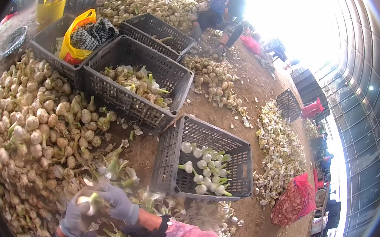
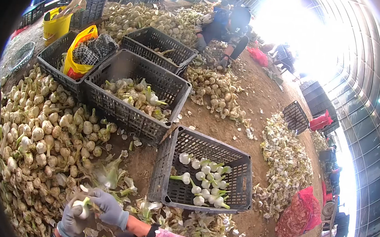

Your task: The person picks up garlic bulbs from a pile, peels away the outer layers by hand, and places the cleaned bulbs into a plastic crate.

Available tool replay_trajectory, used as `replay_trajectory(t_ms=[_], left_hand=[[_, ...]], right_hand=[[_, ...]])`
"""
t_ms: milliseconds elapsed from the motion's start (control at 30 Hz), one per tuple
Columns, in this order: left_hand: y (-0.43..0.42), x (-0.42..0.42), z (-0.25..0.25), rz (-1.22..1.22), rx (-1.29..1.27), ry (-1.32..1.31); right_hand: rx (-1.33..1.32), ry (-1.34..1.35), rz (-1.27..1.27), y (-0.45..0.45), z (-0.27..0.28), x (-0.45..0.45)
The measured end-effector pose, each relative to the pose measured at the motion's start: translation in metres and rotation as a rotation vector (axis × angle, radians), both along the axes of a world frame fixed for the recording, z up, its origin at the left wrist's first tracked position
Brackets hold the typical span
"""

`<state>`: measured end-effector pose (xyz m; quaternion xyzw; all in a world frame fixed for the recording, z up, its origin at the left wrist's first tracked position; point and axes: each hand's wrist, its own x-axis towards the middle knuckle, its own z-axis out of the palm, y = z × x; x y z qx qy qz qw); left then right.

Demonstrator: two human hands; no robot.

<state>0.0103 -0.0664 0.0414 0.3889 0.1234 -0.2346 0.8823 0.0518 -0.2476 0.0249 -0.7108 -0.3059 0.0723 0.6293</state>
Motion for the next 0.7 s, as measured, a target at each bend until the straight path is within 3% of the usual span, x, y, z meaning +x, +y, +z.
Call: replay_trajectory(t_ms=[100, 200, 233, 333, 367, 467, 500, 600, 700], left_hand=[[0.012, 0.000, 0.005, -0.142, -0.318, 0.139], [0.002, 0.005, 0.010, 0.048, -0.133, 0.184], [-0.006, 0.008, 0.026, 0.133, -0.074, 0.093], [-0.011, -0.002, 0.001, 0.229, 0.404, -0.378], [-0.014, -0.003, 0.011, 0.225, 0.492, -0.283], [0.000, 0.002, -0.006, 0.235, 0.493, -0.156], [0.003, 0.003, -0.001, 0.196, 0.422, -0.118], [0.017, 0.009, 0.002, 0.058, 0.265, -0.080], [0.017, 0.010, 0.010, 0.094, 0.131, -0.088]], right_hand=[[-0.129, -0.050, 0.067, -0.002, 0.011, 0.005], [0.075, 0.061, -0.138, 0.007, -0.018, -0.004], [0.143, 0.231, -0.195, 0.010, -0.018, -0.006], [-0.151, 0.284, -0.407, 0.015, -0.024, -0.010], [-0.171, 0.285, -0.421, 0.020, -0.020, -0.014], [-0.259, 0.186, -0.362, 0.025, 0.003, -0.017], [-0.255, 0.290, -0.314, 0.023, -0.006, -0.017], [0.229, 0.852, -0.129, 0.021, 0.010, -0.015], [0.199, 0.802, -0.007, 0.014, 0.029, -0.007]])
